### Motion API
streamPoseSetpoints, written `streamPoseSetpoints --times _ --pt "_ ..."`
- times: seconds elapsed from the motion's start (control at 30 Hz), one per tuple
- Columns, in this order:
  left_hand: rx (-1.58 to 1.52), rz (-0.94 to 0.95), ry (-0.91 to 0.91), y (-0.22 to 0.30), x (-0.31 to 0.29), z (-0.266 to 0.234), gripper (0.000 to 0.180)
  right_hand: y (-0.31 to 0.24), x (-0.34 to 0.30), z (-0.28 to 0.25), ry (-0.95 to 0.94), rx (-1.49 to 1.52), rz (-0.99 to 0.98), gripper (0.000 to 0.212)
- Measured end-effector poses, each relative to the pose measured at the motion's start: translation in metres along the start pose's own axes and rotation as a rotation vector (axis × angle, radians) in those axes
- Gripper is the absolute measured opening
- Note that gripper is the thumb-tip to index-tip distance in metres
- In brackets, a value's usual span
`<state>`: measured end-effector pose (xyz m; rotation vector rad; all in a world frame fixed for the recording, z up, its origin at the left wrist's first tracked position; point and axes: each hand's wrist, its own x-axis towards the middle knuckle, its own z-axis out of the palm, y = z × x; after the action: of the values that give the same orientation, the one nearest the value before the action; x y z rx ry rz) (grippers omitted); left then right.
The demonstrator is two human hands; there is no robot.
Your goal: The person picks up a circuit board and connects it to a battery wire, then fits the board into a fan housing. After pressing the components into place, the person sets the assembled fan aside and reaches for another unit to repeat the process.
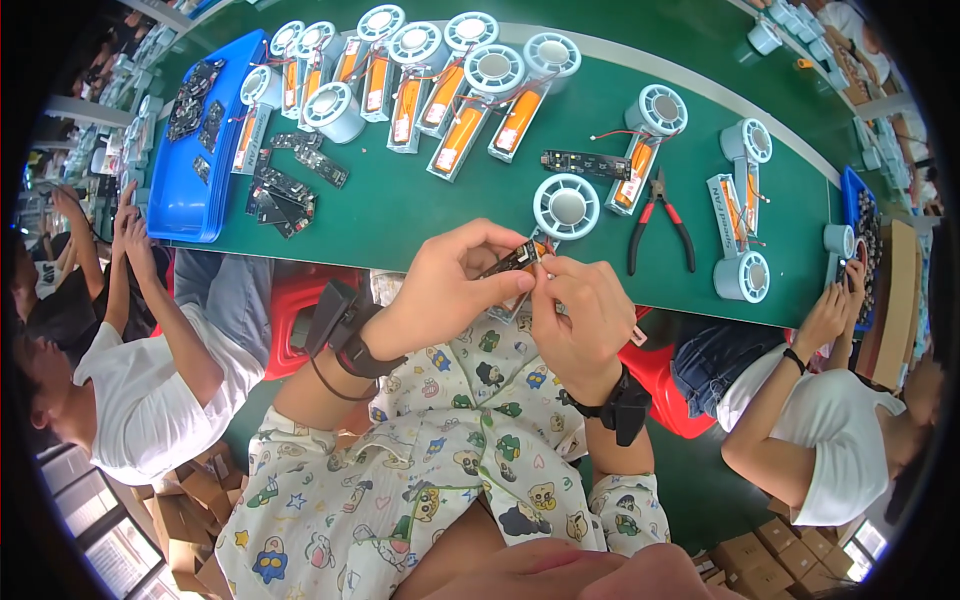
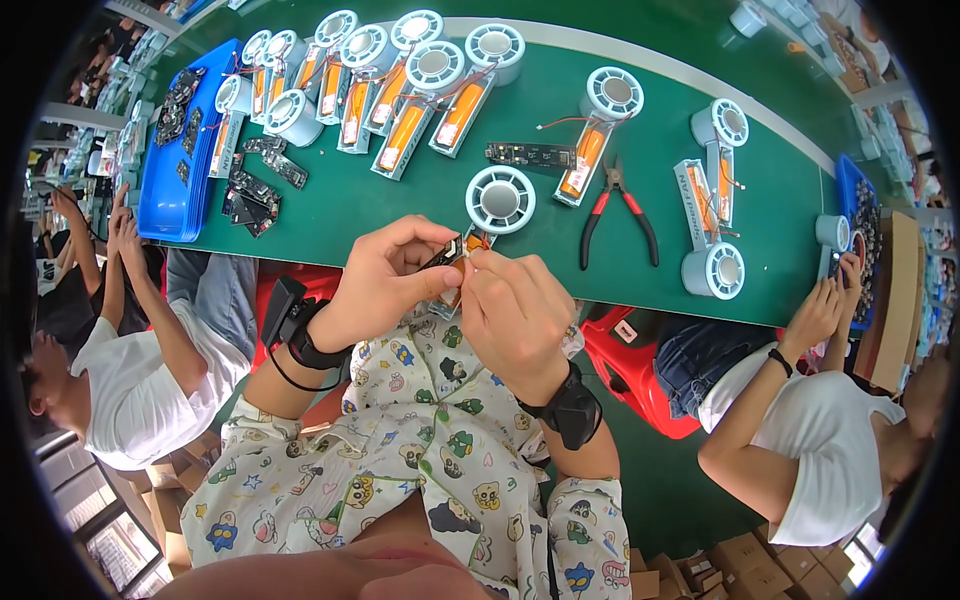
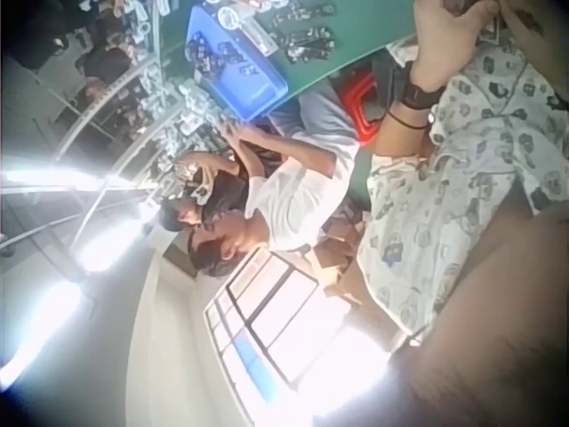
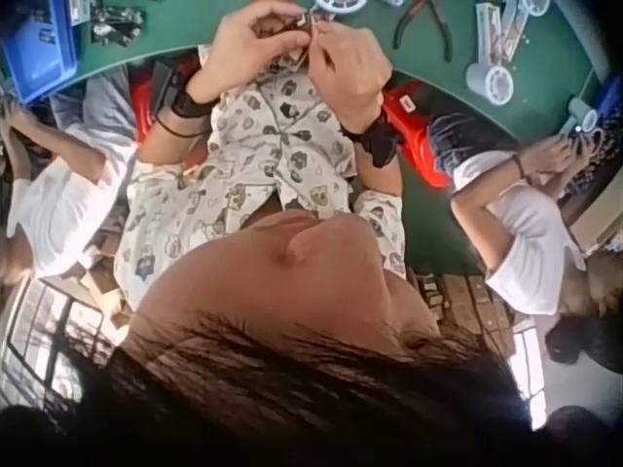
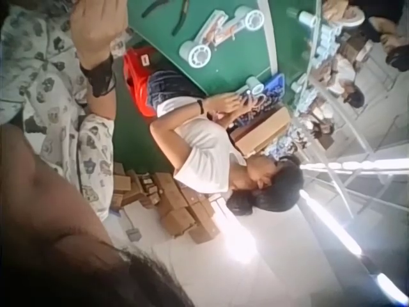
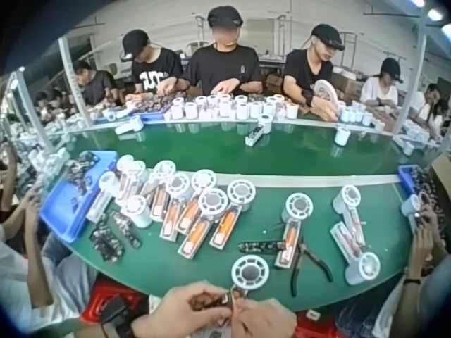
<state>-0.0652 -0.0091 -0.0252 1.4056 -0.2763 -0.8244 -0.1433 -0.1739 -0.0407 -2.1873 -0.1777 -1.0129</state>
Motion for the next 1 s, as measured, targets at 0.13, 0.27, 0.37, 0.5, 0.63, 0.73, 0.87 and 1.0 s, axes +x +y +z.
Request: streamPoseSetpoints --times 0.13,0.27,0.37,0.5,0.63,0.73,0.87,1.0 --pt "0.007 0.006 0.016 0.0 0.002 -0.002 0.029 0.005 -0.002 0.0 0.0 0.037 -0.041 0.03" --pt "0.061 -0.089 -0.006 0.014 0.007 -0.008 0.029 0.019 0.002 -0.001 -0.025 0.124 -0.07 0.031" --pt "0.091 -0.111 -0.127 0.017 0.01 -0.016 0.029 0.024 0.005 -0.006 -0.072 0.181 -0.075 0.03" --pt "0.074 -0.157 -0.202 0.022 0.012 -0.018 0.026 0.022 0.008 -0.013 -0.145 0.208 -0.072 0.028" --pt "0.176 -0.222 -0.232 0.027 0.012 -0.024 0.026 0.024 0.017 -0.015 -0.226 0.191 -0.054 0.028" --pt "0.203 -0.221 -0.27 0.034 0.014 -0.025 0.026 0.021 0.023 -0.02 -0.34 0.15 -0.046 0.029" --pt "0.232 -0.227 -0.296 0.036 0.018 -0.027 0.027 0.029 0.033 -0.023 -0.399 0.116 -0.158 0.025" --pt "0.224 -0.224 -0.302 0.037 0.016 -0.028 0.027 0.027 0.032 -0.023 -0.433 0.124 -0.208 0.021"
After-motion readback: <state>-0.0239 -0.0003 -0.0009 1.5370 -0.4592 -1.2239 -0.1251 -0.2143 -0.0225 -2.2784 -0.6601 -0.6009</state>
